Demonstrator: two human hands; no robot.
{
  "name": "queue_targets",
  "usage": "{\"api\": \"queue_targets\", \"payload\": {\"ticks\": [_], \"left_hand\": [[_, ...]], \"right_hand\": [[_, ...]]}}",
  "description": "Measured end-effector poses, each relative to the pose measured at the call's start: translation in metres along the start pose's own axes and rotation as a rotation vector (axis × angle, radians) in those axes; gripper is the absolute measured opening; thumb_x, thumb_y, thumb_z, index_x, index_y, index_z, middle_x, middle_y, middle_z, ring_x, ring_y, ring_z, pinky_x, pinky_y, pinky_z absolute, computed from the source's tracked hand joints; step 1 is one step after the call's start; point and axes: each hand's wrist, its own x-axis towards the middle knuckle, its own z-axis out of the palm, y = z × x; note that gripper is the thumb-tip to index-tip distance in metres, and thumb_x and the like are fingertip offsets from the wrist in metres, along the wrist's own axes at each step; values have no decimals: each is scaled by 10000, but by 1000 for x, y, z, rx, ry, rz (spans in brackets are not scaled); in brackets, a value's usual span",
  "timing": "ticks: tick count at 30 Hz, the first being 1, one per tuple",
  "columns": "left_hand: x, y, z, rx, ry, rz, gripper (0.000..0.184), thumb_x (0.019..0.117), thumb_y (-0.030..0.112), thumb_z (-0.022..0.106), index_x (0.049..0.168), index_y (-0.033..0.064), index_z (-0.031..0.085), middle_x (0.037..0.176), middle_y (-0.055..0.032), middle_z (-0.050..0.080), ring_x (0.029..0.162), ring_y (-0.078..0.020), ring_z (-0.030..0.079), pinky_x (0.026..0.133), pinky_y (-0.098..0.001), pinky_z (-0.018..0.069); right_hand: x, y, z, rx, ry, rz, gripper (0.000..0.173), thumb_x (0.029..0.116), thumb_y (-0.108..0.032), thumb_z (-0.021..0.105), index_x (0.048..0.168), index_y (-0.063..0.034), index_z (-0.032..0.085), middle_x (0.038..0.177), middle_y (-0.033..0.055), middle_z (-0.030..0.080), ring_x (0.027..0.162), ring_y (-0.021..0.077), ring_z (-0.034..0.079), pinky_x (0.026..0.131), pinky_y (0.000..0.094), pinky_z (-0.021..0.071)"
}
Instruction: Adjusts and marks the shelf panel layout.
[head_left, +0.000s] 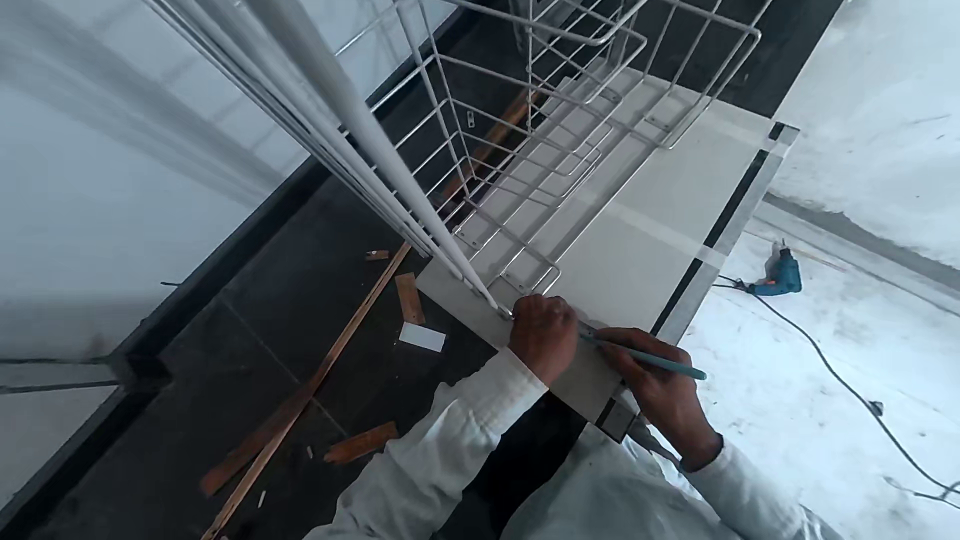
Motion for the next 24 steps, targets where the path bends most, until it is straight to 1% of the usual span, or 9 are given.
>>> {"api": "queue_targets", "payload": {"ticks": [3,5,6,9,11,13,17,20,24], "left_hand": [[2,2,-4,45,-61,-24,346,1055,219,562,1126,-90,701,1061,-256,715,1060,-406,675,957,-528,481],[1,0,0,47,19,14,307,1030,185,593,1070,-93,718,1007,-258,722,1005,-416,690,910,-540,496],[0,-1,2,38,50,35,286,1013,160,611,1061,-97,727,1005,-266,723,1000,-430,692,909,-556,502],[2,1,-2,17,-21,1,309,1035,179,589,1105,-96,711,1081,-262,715,1080,-423,668,980,-551,463],[3,1,-3,21,-35,-6,321,1039,190,584,1101,-98,710,1074,-262,717,1074,-420,672,971,-549,467],[4,2,-7,22,-83,-23,333,1052,198,563,1130,-96,700,1103,-261,710,1099,-414,662,987,-542,459],[4,2,-7,15,-97,-28,334,1058,195,551,1140,-95,695,1115,-266,704,1112,-418,652,1005,-540,444],[6,3,-10,29,-131,-43,346,1064,208,543,1135,-97,691,1116,-262,704,1113,-409,653,993,-533,449],[7,4,-12,27,-158,-53,358,1069,212,534,1166,-100,678,1146,-262,696,1144,-403,641,1021,-524,434]], "right_hand": [[-3,3,4,-43,34,-26,197,915,-177,631,1029,-89,767,892,-57,720,707,-31,628,629,157,527],[-4,4,5,-60,59,-39,203,908,-180,631,1019,-83,771,892,-51,723,716,-33,633,640,156,531],[-4,4,5,-66,67,-46,201,908,-175,634,1017,-75,769,896,-42,727,722,-28,638,649,160,535],[-5,6,6,-88,77,-64,205,911,-176,632,1022,-67,764,898,-34,725,735,-31,637,662,156,534],[-4,6,6,-96,81,-77,212,913,-177,630,1027,-61,765,904,-28,728,743,-28,643,669,157,535],[-4,5,7,-110,81,-80,210,912,-176,634,1028,-63,767,905,-25,730,739,-24,644,669,158,534],[-3,4,6,-132,78,-91,217,913,-172,636,1039,-54,768,915,-6,732,751,-9,653,681,169,539],[-2,3,6,-139,70,-89,213,914,-166,633,1037,-57,769,918,-6,733,756,-3,656,684,177,542],[-2,5,5,-137,59,-109,206,912,-176,633,1013,-57,768,900,-18,727,739,-24,642,672,155,533]]}}
